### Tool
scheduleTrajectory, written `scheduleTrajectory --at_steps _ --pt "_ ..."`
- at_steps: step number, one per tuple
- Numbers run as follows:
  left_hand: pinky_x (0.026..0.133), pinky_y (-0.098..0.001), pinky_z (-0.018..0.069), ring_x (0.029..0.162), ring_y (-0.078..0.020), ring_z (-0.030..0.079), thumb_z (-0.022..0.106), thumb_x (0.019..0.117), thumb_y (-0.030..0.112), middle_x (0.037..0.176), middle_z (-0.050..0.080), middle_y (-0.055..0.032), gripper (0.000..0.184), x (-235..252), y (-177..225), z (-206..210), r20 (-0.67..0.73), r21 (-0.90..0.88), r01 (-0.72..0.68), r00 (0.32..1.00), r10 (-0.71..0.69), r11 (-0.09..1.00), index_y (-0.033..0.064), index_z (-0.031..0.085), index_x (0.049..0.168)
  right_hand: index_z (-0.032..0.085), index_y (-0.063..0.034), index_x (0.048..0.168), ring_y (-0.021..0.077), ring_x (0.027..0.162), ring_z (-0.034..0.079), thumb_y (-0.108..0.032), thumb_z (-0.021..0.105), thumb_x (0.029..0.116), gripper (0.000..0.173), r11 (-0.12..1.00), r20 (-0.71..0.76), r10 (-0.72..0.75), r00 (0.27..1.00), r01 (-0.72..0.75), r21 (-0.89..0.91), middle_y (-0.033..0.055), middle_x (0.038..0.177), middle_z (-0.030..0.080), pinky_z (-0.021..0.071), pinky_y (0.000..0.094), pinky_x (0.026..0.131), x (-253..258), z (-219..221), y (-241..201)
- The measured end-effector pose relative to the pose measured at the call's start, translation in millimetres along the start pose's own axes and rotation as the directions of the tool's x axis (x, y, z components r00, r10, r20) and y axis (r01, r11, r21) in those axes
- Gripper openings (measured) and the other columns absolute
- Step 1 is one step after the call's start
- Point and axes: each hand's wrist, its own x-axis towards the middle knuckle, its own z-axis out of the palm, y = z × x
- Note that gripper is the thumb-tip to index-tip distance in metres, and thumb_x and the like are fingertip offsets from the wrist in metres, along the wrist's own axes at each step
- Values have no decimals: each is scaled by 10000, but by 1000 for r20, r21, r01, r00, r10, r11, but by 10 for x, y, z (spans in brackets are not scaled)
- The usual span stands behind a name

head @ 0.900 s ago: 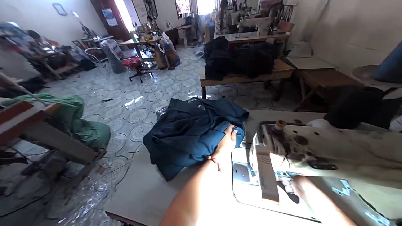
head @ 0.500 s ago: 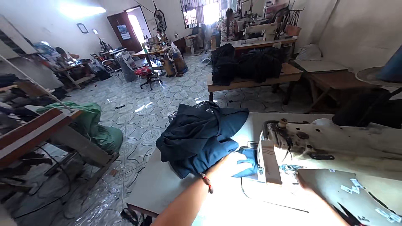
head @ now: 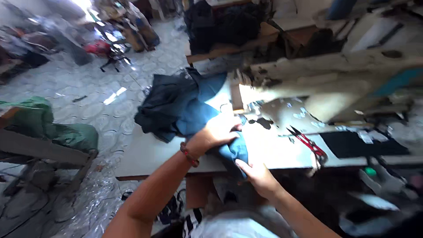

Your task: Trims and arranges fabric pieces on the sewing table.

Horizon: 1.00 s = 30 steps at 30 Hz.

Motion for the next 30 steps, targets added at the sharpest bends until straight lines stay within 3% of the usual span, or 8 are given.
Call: scheduleTrajectory --at_steps 3,5,7,9,11,21,25,30 --pt "930 -467 560 1045 -319 674 753 884 54 1119 681 -166 312 -140 176 412 -154 37 24 988 -18 999 26 687 1187 536 -6 1209 171 680 716 -115 515 1060 185 974 34 217 976 -219 60 82 885 703 629 336 585 -120 -177 78" --pt "801 -431 574 858 -261 686 711 941 121 931 687 -127 171 -214 184 685 -66 -66 77 995 -81 995 20 697 1077 541 12 1297 116 622 692 -147 545 1048 295 940 23 143 989 -129 -317 47 810 697 612 285 583 -214 -462 11" --pt "868 -438 582 927 -265 712 731 940 206 1011 720 -153 286 -340 153 815 22 -179 157 988 -156 971 -5 708 1133 677 25 1223 181 624 658 -152 605 993 299 612 -83 -198 977 57 -789 83 777 688 575 390 595 -244 -847 -80" --pt "950 -393 563 1058 -229 695 855 819 294 1148 713 -147 508 -423 142 850 43 -263 178 984 -173 948 0 695 1201 704 50 1167 399 871 700 -77 660 945 259 286 -71 -417 906 56 -957 236 1007 704 564 600 752 -140 -1256 -234" --pt "1055 -385 503 1221 -252 633 912 728 304 1308 655 -184 624 -466 137 885 23 -283 148 989 -148 948 -23 687 1210 668 55 1252 514 1156 600 -165 728 933 391 183 -85 -415 906 -9 -983 302 1240 629 494 676 921 18 -1557 -362" --pt "873 -383 589 997 -236 704 858 806 332 1103 720 -137 445 -641 246 995 -186 -163 252 942 -280 954 22 759 1109 645 136 1125 472 1022 671 -47 453 1057 274 330 -228 -404 886 -91 -939 327 1075 672 497 628 910 128 -1684 -434" --pt "913 -358 581 1047 -215 711 804 863 201 1136 740 -120 252 -663 248 1047 -238 -245 258 918 -316 935 51 788 1065 613 21 1145 142 652 641 -137 419 1085 258 657 -226 -167 960 -63 -751 89 805 633 574 348 618 -45 -1165 -565" --pt "901 -342 588 982 -219 728 747 902 90 1047 747 -125 105 -669 260 1113 -318 -164 222 910 -264 961 27 792 973 657 -48 933 58 474 508 -175 611 1013 157 715 73 -91 993 116 -689 0 600 553 437 228 450 -62 -671 -331"
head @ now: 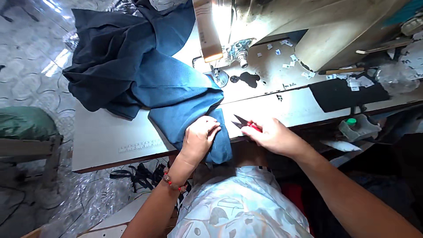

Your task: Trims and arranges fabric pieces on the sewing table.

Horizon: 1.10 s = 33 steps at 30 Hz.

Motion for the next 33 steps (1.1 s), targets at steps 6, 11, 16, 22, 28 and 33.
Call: scheduleTrajectory --at_steps 6,11,16,22,28,33 --pt "954 -334 570 1044 -236 714 639 968 38 1131 714 -171 108 -14 -6 -116 78 -25 -63 995 65 998 -41 712 961 694 -98 1011 110 580 563 -288 658 986 195 968 65 -31 997 46 -247 -8 656 576 492 340 549 -13 169 -19" --pt "1050 -343 514 1219 -273 648 586 983 33 1256 666 -224 147 -52 -28 -155 150 -143 -70 984 92 987 -58 679 915 701 -65 1023 234 677 650 -307 621 1014 255 901 96 -32 995 71 -429 66 721 627 526 446 600 -99 246 -89" --pt "1053 -325 509 1243 -218 630 585 987 57 1267 661 -196 151 -29 -29 -171 132 -214 18 991 11 977 -38 672 908 704 -68 1062 279 680 679 -311 577 1037 275 807 70 -98 993 120 -578 88 723 647 517 460 565 -36 318 -51" --pt "1020 -324 524 1225 -169 622 606 995 115 1317 638 -151 175 -18 15 -162 143 -248 159 982 -127 956 -16 714 954 690 -55 1098 287 670 669 -295 564 1048 275 733 104 -82 991 130 -667 95 721 635 492 434 544 60 345 -151" --pt "1021 -295 519 1221 -117 622 593 1010 119 1322 651 -114 178 -13 1 -200 160 -296 227 969 -186 928 -4 712 962 694 -55 941 270 656 662 -271 582 1040 263 788 93 -133 987 162 -594 85 682 615 499 437 548 39 274 -63" --pt "997 -340 545 1182 -209 659 752 892 122 1285 665 -170 175 -38 30 -82 87 -139 95 993 -83 986 0 751 1017 719 -65 982 260 655 668 -279 616 1014 240 800 40 -164 986 156 -579 77 688 628 507 434 544 -41 234 -11"
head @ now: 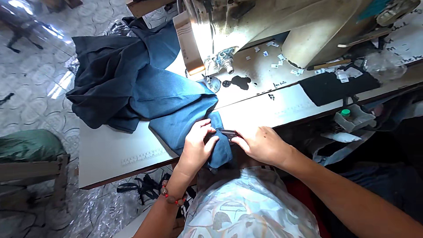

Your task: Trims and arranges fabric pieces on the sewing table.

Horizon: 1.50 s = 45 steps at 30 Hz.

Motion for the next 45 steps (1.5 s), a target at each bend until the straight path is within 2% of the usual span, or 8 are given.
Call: scheduleTrajectory --at_steps 10,19,25,34,37,39,42,45 --pt "960 -355 558 1105 -268 669 601 970 12 1190 658 -197 120 -7 31 144 -41 166 -68 996 76 984 -40 669 885 693 -59 1057 281 707 676 -318 566 1051 288 993 174 86 981 -70 -101 94 734 644 504 440 585 109 -73 -147" --pt "985 -312 534 1139 -196 656 592 990 59 1188 682 -149 152 4 14 86 -48 34 -36 998 38 999 -8 692 898 682 -68 966 276 705 662 -313 527 1068 307 995 193 83 978 -69 -76 87 719 622 489 439 583 122 -60 -117" --pt "922 -219 546 1072 -63 661 648 989 140 1158 702 -63 153 -23 -31 84 -122 -91 54 990 -65 994 45 750 926 699 -75 1046 264 747 683 -328 577 1041 281 995 103 78 992 -83 48 85 778 659 528 454 625 71 -53 -58" --pt "950 -270 561 1081 -100 663 569 1019 57 1145 699 -62 162 -42 -59 49 -62 -348 -4 998 -19 937 5 723 1020 678 -82 994 260 769 672 -304 545 1063 268 978 170 123 978 -148 145 85 781 647 522 466 655 245 -50 -89" --pt "916 -287 550 1040 -111 656 427 1054 104 1067 696 -61 338 -68 -107 -7 -37 -442 -7 999 -11 897 26 660 823 725 -97 1044 222 708 654 -283 625 1020 213 945 31 158 987 -160 286 59 748 657 528 466 644 131 -56 67" --pt "877 -264 539 1002 -94 651 466 1045 186 1013 699 -57 397 -87 -124 -17 -20 -396 -38 999 32 918 48 630 711 712 -97 1110 206 706 643 -254 642 1011 198 919 -33 211 977 -187 347 60 792 660 529 454 646 55 -96 166" --pt "899 -275 566 1009 -126 675 798 854 267 1034 703 -92 274 -75 -45 69 -64 -176 -87 995 77 981 22 685 902 680 -61 1161 154 661 609 -174 688 977 215 871 -133 267 954 -180 457 66 831 658 521 362 608 -3 -112 232" --pt "789 -326 569 861 -177 646 757 902 286 1001 656 -109 433 -13 28 139 2 89 -61 998 61 994 41 668 1248 657 -40 1019 98 545 505 -213 762 920 226 792 -162 347 924 -196 578 31 692 562 441 271 510 -5 -32 160"
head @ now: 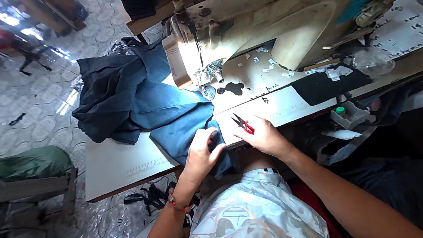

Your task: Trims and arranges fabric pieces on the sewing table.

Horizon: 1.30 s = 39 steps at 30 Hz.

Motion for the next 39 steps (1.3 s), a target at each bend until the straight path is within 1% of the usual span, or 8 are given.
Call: scheduleTrajectory --at_steps 5,9,13,17,21,26,33,39 --pt "693 -426 560 789 -256 627 550 1048 202 929 581 -131 221 232 143 -166 235 140 66 967 -98 988 78 708 1140 686 -76 992 75 552 506 -154 736 917 120 979 -47 32 998 -22 202 7 697 575 447 260 523 -75 330 44" --pt "647 -208 575 700 -36 611 751 885 98 839 603 14 169 217 140 -314 -51 -403 108 989 -140 909 86 583 905 699 -52 1053 31 717 612 -277 842 790 374 966 -94 -35 995 58 253 3 840 673 523 205 648 -178 490 -81" --pt "678 -224 593 739 -57 660 757 825 -38 950 686 17 319 82 40 -357 -81 -577 204 949 -304 790 109 624 1075 740 -28 1020 168 752 692 -101 713 828 207 923 -183 -383 905 383 -39 87 883 722 584 337 657 -225 692 -102" --pt "700 -267 609 733 -109 691 789 793 -55 1018 740 -53 480 -58 -159 -328 115 -627 420 883 -456 656 47 677 1249 735 -68 1047 229 675 671 -12 664 802 261 837 75 -500 863 503 -217 100 899 664 546 389 521 -265 795 79" --pt "652 -249 590 694 -80 672 826 794 16 962 738 -15 434 -67 -114 -299 92 -467 447 883 -461 763 91 710 1205 736 -61 1100 265 795 710 -72 678 836 270 892 218 -400 890 432 -129 114 945 700 581 454 639 -287 703 51" --pt "716 -240 615 871 -104 684 866 794 120 1285 569 -157 306 -33 -69 -244 -36 -108 254 965 -259 961 77 780 1085 742 -65 1113 283 915 718 -112 665 888 241 927 316 -303 899 355 -122 114 995 728 579 502 758 -196 590 12" --pt "878 -234 580 989 -115 673 828 831 109 1277 603 -175 150 -149 -188 -211 -167 -26 34 985 -38 999 63 791 969 739 -71 1095 257 877 711 -106 674 873 234 931 333 -283 900 341 -129 99 974 723 576 478 741 -170 596 0" --pt "777 -303 604 870 -175 689 773 873 39 1073 667 -136 42 -53 -73 -265 -44 125 97 995 -92 987 28 768 914 734 -66 1094 267 894 700 -110 679 888 218 953 421 -191 887 270 -137 105 969 716 562 494 757 -118 541 -87"
